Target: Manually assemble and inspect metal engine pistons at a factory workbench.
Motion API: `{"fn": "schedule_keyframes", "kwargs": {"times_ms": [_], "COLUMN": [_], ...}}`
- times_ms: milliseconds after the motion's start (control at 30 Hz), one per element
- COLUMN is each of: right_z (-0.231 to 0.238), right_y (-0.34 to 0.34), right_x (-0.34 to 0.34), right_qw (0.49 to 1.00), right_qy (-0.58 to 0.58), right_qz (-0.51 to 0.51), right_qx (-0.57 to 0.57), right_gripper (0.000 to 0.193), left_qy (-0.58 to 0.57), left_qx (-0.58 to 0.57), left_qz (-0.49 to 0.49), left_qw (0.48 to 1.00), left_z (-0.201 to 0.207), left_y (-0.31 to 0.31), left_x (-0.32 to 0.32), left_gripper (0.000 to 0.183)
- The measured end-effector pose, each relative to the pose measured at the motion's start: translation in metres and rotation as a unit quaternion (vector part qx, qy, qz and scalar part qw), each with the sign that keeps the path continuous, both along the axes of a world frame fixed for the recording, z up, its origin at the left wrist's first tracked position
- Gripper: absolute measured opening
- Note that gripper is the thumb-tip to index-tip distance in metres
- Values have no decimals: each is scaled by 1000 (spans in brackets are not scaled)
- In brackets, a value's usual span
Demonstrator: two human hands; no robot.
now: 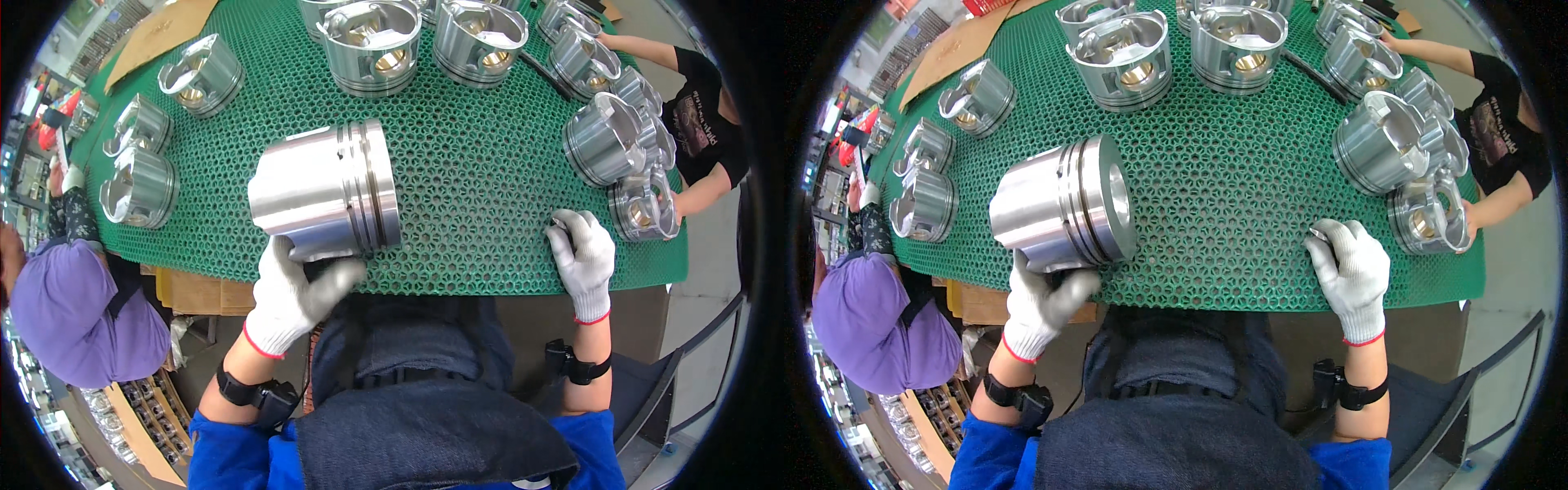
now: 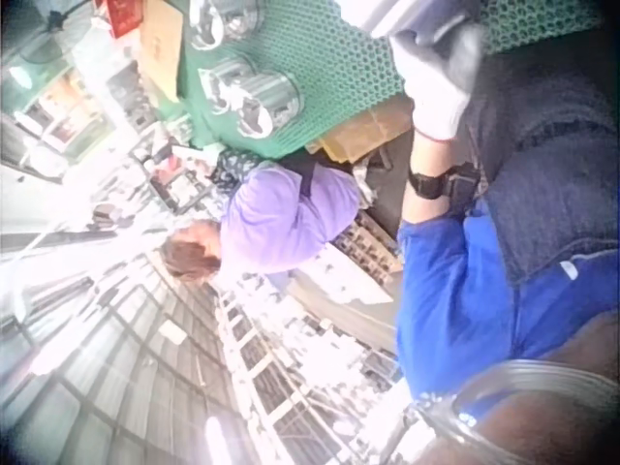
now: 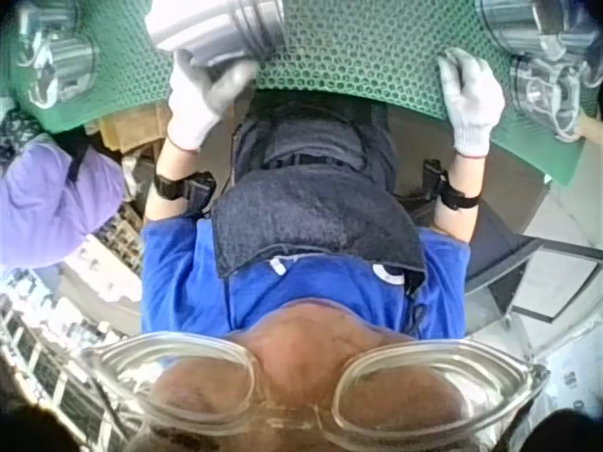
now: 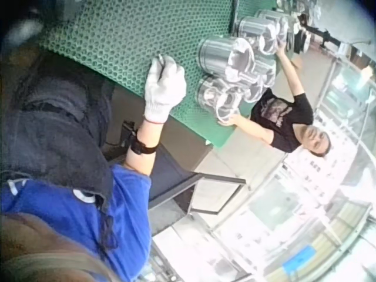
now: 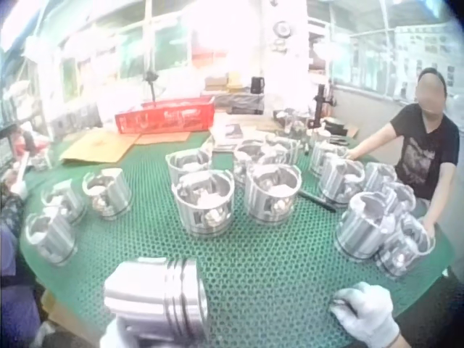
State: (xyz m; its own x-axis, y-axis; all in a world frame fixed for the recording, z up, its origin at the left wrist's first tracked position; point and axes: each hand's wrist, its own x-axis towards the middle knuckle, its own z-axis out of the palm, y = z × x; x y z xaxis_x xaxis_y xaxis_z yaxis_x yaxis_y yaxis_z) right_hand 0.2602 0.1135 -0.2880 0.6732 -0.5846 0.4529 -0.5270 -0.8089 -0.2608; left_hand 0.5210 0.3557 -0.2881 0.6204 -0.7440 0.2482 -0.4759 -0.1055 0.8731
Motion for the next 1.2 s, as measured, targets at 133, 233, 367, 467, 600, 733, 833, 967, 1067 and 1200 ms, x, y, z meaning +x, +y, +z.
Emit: {"fn": "schedule_keyframes", "kwargs": {"times_ms": [133,233,367,467,600,733,833,967,1067,1200], "right_z": [5,-1,7,27,39,40,38,34,31,37], "right_y": [0,-3,17,45,56,63,66,62,63,66], "right_x": [-2,-6,-17,-8,9,19,26,35,36,40], "right_qw": [1000,998,994,983,938,893,865,853,886,941], "right_qy": [23,-55,-108,-138,-119,-140,-171,-195,-188,-160], "right_qz": [5,26,22,85,180,201,174,184,203,212], "right_qx": [14,-31,-9,92,273,377,438,448,373,209], "right_gripper": [15,11,8,9,15,22,24,25,21,15], "left_qy": [-188,-470,-454,-239,-412,-492,-511,-521,-518,-501], "left_qx": [64,26,-102,-43,-75,-36,3,19,39,75], "left_qz": [-12,-134,22,26,-128,-217,-201,-187,-201,-230], "left_qw": [980,872,885,970,899,842,836,833,831,831], "left_z": [5,67,23,6,62,74,74,73,77,90], "left_y": [-10,-34,-37,-35,-66,-78,-78,-81,-92,-115], "left_x": [38,19,32,39,3,-43,-48,-55,-55,-52], "left_gripper": [41,46,52,57,47,43,44,46,45,41]}}
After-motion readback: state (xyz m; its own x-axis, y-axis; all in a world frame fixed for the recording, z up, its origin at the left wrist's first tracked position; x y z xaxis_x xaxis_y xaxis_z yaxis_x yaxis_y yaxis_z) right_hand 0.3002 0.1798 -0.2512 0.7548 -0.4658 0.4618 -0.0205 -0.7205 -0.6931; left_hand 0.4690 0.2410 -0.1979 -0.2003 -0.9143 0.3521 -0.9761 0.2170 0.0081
